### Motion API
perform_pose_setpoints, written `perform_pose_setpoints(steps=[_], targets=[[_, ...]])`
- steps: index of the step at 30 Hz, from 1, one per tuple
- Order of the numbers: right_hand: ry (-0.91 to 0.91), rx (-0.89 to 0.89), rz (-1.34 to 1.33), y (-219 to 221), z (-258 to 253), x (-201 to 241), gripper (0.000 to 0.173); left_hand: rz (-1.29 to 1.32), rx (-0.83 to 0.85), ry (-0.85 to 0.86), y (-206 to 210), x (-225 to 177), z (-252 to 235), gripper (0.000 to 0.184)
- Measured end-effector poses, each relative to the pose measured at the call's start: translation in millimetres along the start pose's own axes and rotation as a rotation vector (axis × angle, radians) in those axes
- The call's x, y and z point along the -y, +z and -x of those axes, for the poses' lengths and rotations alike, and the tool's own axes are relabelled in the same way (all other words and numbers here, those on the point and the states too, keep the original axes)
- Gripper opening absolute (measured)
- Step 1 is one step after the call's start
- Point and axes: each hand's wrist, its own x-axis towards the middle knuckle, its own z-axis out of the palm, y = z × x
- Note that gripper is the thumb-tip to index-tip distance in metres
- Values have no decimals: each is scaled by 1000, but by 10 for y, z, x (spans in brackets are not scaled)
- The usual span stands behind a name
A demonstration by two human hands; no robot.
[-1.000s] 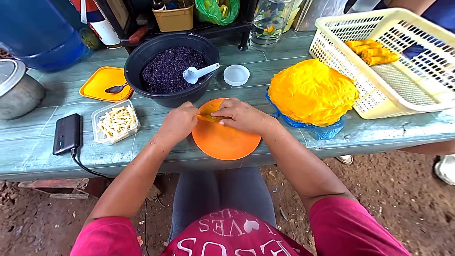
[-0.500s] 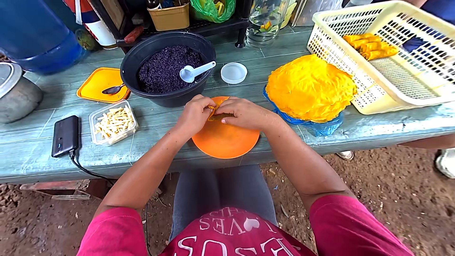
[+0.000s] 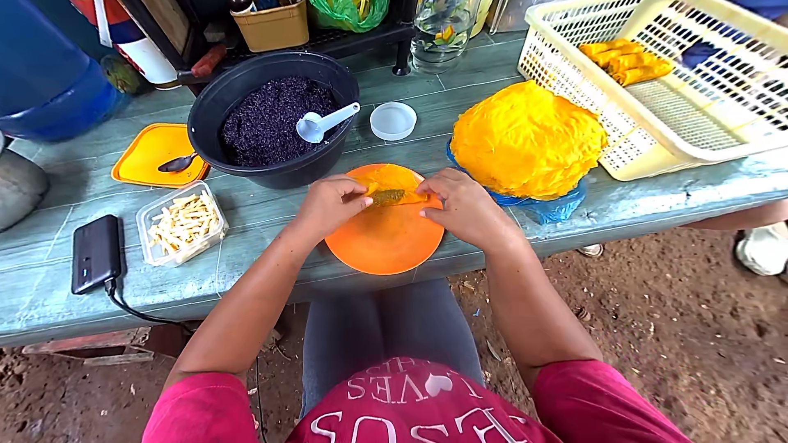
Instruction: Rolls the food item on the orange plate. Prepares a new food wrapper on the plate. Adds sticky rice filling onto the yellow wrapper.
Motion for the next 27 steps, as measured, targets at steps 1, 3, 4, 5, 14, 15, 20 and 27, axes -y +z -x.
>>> perform_pose_setpoints(steps=[1, 3, 4, 5, 14, 15, 20, 27], targets=[[-2, 19, 18, 9, -38, -7, 29, -26, 12, 25, 9, 6, 8, 17], [-13, 49, 73, 10, -110, -13, 31, -85, 8, 84, 41, 33, 12, 17], [-14, 72, 110, 3, -143, -7, 32, -104, 0, 98, 55, 39, 11, 18], [-20, 88, 143, 1, -174, -3, 30, -113, -2, 98, 62, 36, 9, 18], [-41, -153, 53, 133, -341, 40, 27, -100, 76, 59, 43, 33, -32, 21], [-65, -168, 17, 150, -368, 34, 27, -102, 82, 72, 45, 37, -37, 22], [-166, -95, -95, 159, -475, 78, 29, -97, 82, 99, 47, 50, -40, 20], [-136, -95, -125, 145, -492, 43, 30, -91, 81, 111, 48, 69, -42, 19]])
